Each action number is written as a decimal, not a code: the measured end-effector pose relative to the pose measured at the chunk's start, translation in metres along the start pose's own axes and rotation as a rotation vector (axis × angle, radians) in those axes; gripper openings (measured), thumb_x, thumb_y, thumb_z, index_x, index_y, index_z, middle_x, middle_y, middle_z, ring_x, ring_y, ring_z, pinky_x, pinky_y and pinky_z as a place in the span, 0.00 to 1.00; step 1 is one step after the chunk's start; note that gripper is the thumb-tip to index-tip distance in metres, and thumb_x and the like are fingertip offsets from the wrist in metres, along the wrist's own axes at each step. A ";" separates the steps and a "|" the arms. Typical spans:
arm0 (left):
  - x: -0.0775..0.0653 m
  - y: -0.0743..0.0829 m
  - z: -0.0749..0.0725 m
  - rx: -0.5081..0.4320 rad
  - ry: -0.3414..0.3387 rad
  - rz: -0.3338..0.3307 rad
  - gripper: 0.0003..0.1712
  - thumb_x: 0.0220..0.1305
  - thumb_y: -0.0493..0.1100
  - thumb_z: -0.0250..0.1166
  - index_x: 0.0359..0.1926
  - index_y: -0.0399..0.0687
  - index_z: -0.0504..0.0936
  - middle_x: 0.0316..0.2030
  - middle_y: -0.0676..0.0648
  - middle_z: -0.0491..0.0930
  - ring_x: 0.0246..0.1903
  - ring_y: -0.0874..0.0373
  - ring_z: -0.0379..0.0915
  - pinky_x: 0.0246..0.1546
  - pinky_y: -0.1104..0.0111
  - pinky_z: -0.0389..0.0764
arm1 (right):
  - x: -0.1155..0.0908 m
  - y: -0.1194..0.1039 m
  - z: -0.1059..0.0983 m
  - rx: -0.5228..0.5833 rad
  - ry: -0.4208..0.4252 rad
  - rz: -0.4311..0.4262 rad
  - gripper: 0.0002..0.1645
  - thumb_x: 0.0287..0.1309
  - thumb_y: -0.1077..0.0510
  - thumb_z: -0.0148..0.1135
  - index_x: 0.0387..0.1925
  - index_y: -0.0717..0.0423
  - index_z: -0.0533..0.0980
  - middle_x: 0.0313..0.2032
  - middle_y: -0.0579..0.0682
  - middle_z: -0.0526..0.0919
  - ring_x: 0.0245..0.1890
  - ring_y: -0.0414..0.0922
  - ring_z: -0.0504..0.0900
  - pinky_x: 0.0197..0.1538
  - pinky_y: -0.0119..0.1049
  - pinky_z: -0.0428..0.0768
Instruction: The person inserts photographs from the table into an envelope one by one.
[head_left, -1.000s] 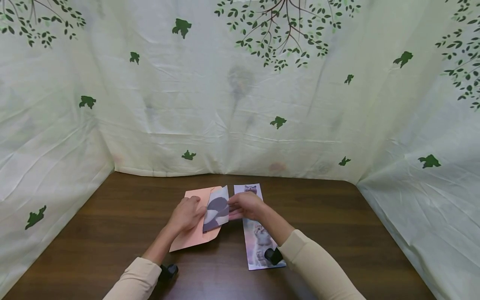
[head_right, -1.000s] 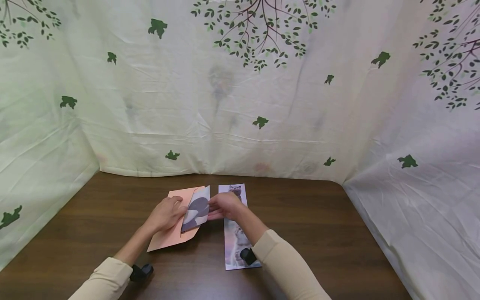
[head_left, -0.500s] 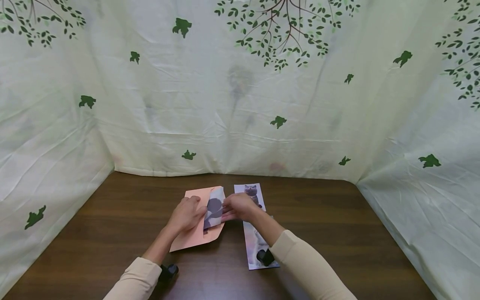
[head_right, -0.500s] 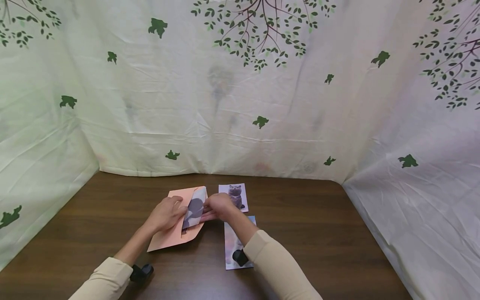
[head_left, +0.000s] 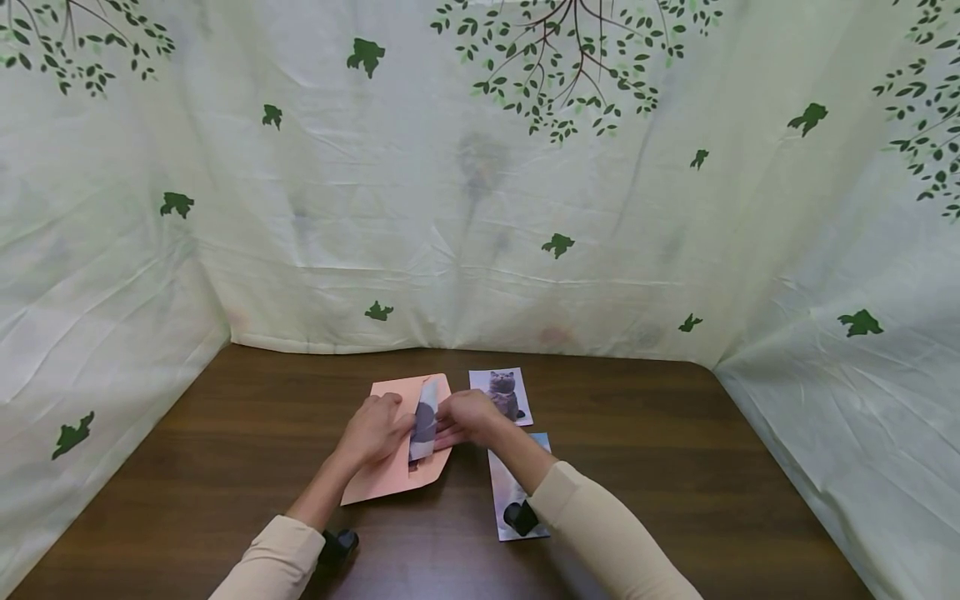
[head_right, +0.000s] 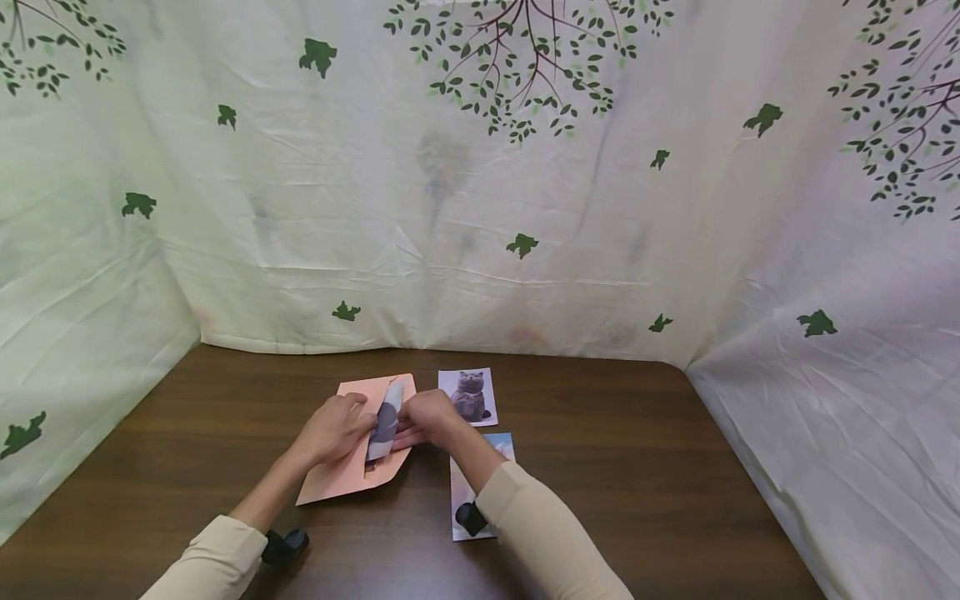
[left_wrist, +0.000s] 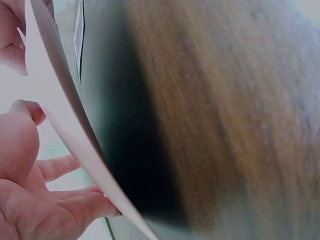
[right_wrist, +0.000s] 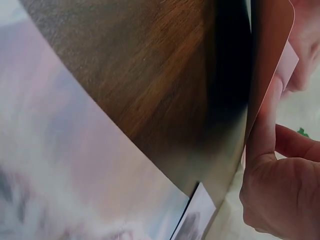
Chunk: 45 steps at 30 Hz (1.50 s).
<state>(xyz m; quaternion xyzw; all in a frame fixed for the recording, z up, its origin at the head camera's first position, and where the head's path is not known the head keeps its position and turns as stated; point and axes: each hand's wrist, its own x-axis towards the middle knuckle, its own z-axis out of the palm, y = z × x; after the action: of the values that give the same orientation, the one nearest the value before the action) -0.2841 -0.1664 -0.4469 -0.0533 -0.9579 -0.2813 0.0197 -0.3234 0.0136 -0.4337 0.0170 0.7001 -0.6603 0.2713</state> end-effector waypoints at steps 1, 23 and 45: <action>0.000 0.000 0.000 0.003 0.002 0.004 0.30 0.68 0.47 0.56 0.61 0.28 0.74 0.58 0.30 0.77 0.62 0.35 0.69 0.62 0.44 0.71 | 0.000 0.000 0.001 -0.002 0.000 0.000 0.12 0.65 0.67 0.52 0.45 0.70 0.78 0.29 0.59 0.84 0.26 0.50 0.88 0.36 0.44 0.88; -0.001 -0.001 0.000 0.035 0.023 0.041 0.28 0.69 0.46 0.57 0.59 0.27 0.75 0.54 0.31 0.80 0.58 0.36 0.72 0.60 0.46 0.74 | 0.007 0.007 0.014 0.066 0.030 -0.011 0.06 0.59 0.72 0.58 0.29 0.71 0.79 0.22 0.57 0.82 0.18 0.45 0.84 0.30 0.39 0.87; -0.002 0.002 -0.001 0.045 0.039 0.049 0.29 0.65 0.47 0.58 0.58 0.27 0.76 0.54 0.31 0.80 0.59 0.35 0.72 0.60 0.45 0.73 | -0.005 -0.009 -0.011 0.004 -0.009 0.022 0.19 0.67 0.64 0.55 0.53 0.74 0.79 0.34 0.57 0.84 0.29 0.47 0.87 0.44 0.43 0.87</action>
<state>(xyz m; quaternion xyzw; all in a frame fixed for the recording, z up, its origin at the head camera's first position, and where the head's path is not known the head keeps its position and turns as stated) -0.2823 -0.1650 -0.4451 -0.0707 -0.9618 -0.2602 0.0466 -0.3267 0.0239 -0.4238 0.0222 0.6973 -0.6587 0.2819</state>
